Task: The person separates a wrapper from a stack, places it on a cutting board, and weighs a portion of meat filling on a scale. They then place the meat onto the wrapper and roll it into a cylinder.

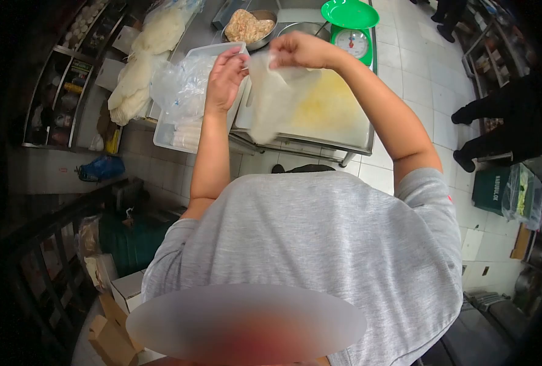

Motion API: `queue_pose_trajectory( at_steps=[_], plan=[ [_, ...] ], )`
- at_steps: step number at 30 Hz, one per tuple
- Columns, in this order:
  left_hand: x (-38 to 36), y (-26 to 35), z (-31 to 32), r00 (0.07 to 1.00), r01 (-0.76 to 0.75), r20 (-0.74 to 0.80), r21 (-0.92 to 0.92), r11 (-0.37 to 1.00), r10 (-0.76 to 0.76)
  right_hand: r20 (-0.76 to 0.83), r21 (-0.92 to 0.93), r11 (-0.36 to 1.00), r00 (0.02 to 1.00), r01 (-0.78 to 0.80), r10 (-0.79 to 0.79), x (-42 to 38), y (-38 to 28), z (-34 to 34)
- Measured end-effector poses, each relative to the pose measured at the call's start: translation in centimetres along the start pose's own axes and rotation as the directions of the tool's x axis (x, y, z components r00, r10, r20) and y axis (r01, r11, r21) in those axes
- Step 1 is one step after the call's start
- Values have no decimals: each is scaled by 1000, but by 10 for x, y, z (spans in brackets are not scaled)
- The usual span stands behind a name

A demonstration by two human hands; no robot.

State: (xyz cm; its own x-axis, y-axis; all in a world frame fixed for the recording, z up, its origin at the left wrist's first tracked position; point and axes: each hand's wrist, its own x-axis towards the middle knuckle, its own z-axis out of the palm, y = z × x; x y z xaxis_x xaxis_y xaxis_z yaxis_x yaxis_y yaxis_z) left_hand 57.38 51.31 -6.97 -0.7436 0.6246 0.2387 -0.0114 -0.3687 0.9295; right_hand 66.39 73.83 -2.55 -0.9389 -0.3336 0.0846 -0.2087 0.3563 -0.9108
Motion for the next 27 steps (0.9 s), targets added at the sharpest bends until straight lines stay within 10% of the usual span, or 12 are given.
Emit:
queue_pose_trajectory(
  at_steps=[3,8,13,18,27],
  plan=[
    [-7,-36,-33,952,142,-214,-328,934,-220,-525,66,997,849,-36,65,-19,-2,5],
    [-50,-119,-46,699,525,-347,-344,778,-625,-686,240,939,641,-247,344,-69,141,38],
    [-46,-131,-32,680,712,-492,264,651,-544,-601,159,672,469,-723,647,-102,147,76],
    [-31,-159,-31,860,506,-461,823,257,-217,-790,-70,556,386,-828,476,-103,160,79],
    [-77,-136,-33,800,562,-433,783,266,-414,-743,-109,441,367,-891,559,-115,148,81]
  ],
)
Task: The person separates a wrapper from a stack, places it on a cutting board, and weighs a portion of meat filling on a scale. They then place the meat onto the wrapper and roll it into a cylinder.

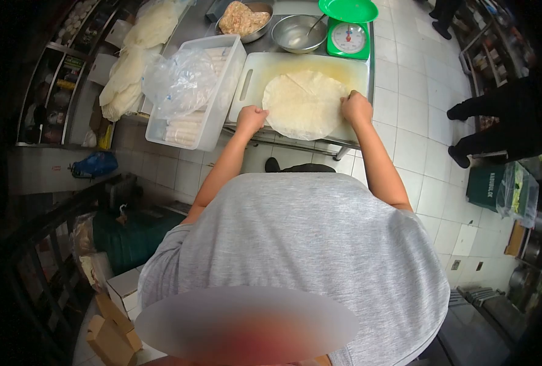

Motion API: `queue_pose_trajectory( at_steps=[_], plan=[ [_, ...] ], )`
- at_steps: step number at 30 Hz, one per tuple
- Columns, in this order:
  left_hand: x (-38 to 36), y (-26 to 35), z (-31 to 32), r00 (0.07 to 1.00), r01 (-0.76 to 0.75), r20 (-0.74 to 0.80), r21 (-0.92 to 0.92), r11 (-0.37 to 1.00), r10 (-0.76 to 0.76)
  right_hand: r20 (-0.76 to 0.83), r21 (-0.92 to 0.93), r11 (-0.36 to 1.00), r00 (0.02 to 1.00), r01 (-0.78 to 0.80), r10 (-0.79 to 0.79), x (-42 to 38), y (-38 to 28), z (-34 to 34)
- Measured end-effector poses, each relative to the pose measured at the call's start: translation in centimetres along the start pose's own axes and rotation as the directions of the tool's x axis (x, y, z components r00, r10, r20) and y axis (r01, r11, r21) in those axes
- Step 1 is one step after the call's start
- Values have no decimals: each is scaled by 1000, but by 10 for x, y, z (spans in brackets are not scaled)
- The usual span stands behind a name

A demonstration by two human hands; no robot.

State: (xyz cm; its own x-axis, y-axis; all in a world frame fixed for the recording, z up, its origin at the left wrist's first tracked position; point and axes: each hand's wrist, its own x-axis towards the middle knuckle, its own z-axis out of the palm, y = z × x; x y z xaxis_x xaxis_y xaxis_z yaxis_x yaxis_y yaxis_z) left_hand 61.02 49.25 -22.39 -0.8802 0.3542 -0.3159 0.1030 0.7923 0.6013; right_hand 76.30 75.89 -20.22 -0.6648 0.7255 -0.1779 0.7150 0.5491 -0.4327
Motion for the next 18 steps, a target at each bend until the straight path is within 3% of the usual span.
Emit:
queue_pose_trajectory(
  at_steps=[4,7,10,13,18],
  plan=[
    [3,-6,5,999,-1,-34,-26,1000,0,-11,-61,998,1000,3,-3,-1,-4,0],
    [5,-4,3,1000,14,-6,-28,1000,-14,-268,-65,934,896,350,-354,-5,-22,-5],
    [6,-10,8,1000,-13,-29,-14,1000,12,-173,65,672,671,738,-721,21,-41,22],
    [6,-9,7,999,-29,-41,43,999,31,-46,-157,565,566,810,-823,21,-47,57],
    [-28,17,-12,998,7,-61,193,981,5,8,-292,602,632,743,-775,11,-48,59]
  ],
)
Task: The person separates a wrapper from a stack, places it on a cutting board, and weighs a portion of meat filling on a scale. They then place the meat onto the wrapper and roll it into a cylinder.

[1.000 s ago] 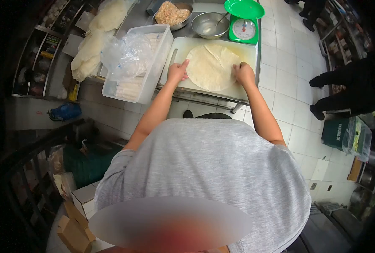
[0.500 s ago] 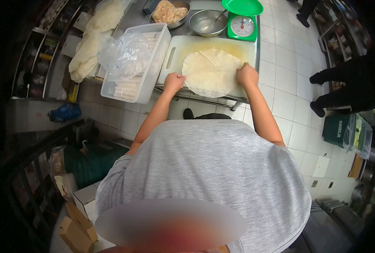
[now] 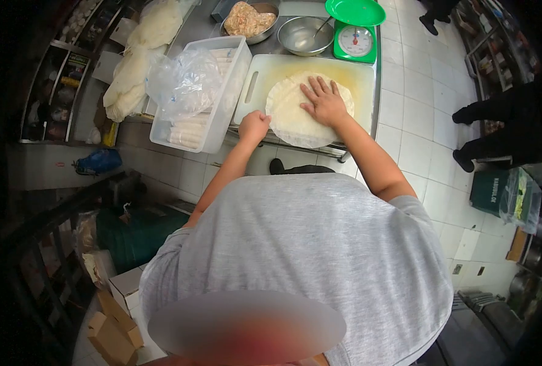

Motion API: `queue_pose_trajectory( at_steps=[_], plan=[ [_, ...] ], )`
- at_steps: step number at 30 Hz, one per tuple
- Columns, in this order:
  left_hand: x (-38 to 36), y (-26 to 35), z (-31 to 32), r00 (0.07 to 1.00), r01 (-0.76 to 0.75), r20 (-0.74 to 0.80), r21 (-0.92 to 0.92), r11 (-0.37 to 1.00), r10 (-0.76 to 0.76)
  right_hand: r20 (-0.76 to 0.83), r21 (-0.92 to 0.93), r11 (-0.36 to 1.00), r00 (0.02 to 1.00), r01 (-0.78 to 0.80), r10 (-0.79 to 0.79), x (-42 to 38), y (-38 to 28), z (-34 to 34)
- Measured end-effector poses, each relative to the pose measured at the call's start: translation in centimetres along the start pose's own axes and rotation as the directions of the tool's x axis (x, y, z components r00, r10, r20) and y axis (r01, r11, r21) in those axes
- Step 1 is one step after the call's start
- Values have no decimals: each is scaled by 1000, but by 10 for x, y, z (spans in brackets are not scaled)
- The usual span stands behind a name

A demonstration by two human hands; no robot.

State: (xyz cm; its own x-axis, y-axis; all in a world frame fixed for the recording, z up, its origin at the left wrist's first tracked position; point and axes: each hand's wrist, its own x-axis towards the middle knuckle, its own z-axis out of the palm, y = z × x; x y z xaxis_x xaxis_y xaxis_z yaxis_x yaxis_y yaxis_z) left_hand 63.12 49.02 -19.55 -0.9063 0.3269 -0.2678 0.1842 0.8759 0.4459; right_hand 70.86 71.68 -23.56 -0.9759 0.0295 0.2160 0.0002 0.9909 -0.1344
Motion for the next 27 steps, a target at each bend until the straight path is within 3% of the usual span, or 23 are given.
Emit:
queue_pose_trajectory(
  at_steps=[1,3,5,8,11,14,17,22,25,27],
  plan=[
    [-1,3,2,985,-104,-134,65,993,112,13,-17,1000,1000,-4,4,0,0,0],
    [-1,15,9,863,-276,-370,227,934,344,12,-29,1000,1000,-11,12,-1,-1,0],
    [15,29,23,724,-606,-352,88,791,593,15,-49,999,1000,-7,8,2,-1,-3],
    [37,50,40,538,-817,-179,128,562,824,31,-66,998,1000,1,1,0,1,-1],
    [41,43,54,692,-677,-99,253,691,715,22,-45,998,999,-40,41,0,4,-3],
    [42,32,50,773,-586,-35,344,733,634,31,-14,991,991,-131,131,-7,2,-10],
    [40,20,52,774,-566,-142,285,774,618,39,-4,980,979,-201,201,-15,7,-13],
    [28,5,47,777,-565,-113,306,766,619,26,-15,972,972,-234,235,-22,18,-13],
    [26,5,43,768,-567,-131,318,760,627,-194,-2,962,944,-272,267,13,29,-8],
    [23,7,42,776,-561,-128,309,769,617,-289,97,982,939,-163,184,58,32,-28]
  ],
)
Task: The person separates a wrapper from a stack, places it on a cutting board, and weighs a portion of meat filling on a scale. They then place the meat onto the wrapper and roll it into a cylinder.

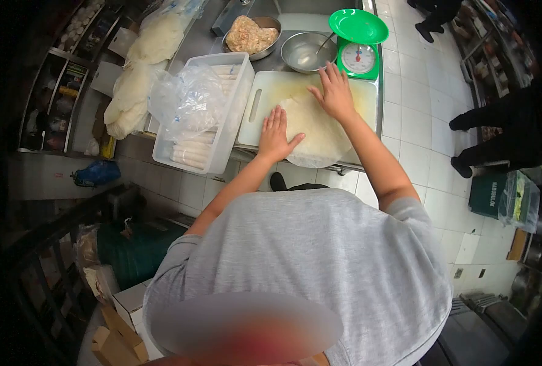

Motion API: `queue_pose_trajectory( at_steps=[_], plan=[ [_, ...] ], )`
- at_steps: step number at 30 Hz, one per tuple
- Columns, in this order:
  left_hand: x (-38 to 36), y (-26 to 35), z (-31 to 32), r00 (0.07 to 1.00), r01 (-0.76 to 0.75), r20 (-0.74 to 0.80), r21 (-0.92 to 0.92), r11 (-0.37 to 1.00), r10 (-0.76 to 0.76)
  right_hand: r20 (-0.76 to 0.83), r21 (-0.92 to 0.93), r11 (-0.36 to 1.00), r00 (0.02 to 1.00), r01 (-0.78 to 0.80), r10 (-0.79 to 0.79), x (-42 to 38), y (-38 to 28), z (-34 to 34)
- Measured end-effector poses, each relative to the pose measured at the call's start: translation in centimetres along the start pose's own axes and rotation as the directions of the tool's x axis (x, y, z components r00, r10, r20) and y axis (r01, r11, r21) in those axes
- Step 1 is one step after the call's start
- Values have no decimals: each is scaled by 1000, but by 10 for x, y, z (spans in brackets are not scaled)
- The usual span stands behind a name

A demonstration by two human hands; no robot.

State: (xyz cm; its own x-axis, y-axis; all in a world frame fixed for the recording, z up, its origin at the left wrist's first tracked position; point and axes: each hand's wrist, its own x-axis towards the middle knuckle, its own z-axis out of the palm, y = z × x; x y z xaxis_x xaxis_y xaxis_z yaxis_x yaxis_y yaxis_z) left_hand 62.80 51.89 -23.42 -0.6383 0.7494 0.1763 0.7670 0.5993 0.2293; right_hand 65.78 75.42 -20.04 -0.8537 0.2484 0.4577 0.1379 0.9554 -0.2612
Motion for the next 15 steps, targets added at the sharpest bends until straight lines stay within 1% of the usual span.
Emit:
queue_pose_trajectory(
  at_steps=[1,2,4,5,6,7,8,9,11,12,13,14,15],
  plan=[
    [0,0,0,1000,1,1,-5,1000,-1,-47,59,997,998,45,-42,25,-3,0],
    [0,-1,1,1000,2,2,-10,1000,-2,61,19,999,997,47,-49,46,-2,7],
    [0,-1,0,1000,8,8,-12,1000,-8,270,-58,996,962,63,-45,81,-3,17],
    [-1,0,-2,1000,12,13,-7,1000,-11,448,-90,995,894,29,15,90,-7,12],
    [-1,0,-3,1000,15,18,-1,1000,-15,607,-128,992,791,1,78,100,-9,5],
    [-3,0,-4,1000,17,19,3,1000,-17,741,-170,985,657,-19,141,108,-12,1],
    [-6,2,-6,1000,20,21,6,1000,-20,679,-198,979,726,44,105,107,-13,4],
    [-7,1,-6,999,25,26,7,1000,-25,668,-164,986,735,-11,120,110,-10,6],
    [-8,-2,-7,1000,21,8,-50,999,-21,653,-95,988,742,-121,153,115,-7,1],
    [-10,-4,-7,1000,21,5,-80,997,-20,502,17,991,858,-130,104,111,-9,-3],
    [-10,-8,-7,999,28,34,-124,992,-24,326,126,985,943,-118,71,103,-10,-8],
    [-8,-14,-9,998,35,59,-168,985,-26,131,227,970,990,-83,54,95,-13,-13],
    [-6,-19,-10,996,42,81,-211,977,-26,91,242,965,993,-97,77,81,-21,-15]
  ],
)
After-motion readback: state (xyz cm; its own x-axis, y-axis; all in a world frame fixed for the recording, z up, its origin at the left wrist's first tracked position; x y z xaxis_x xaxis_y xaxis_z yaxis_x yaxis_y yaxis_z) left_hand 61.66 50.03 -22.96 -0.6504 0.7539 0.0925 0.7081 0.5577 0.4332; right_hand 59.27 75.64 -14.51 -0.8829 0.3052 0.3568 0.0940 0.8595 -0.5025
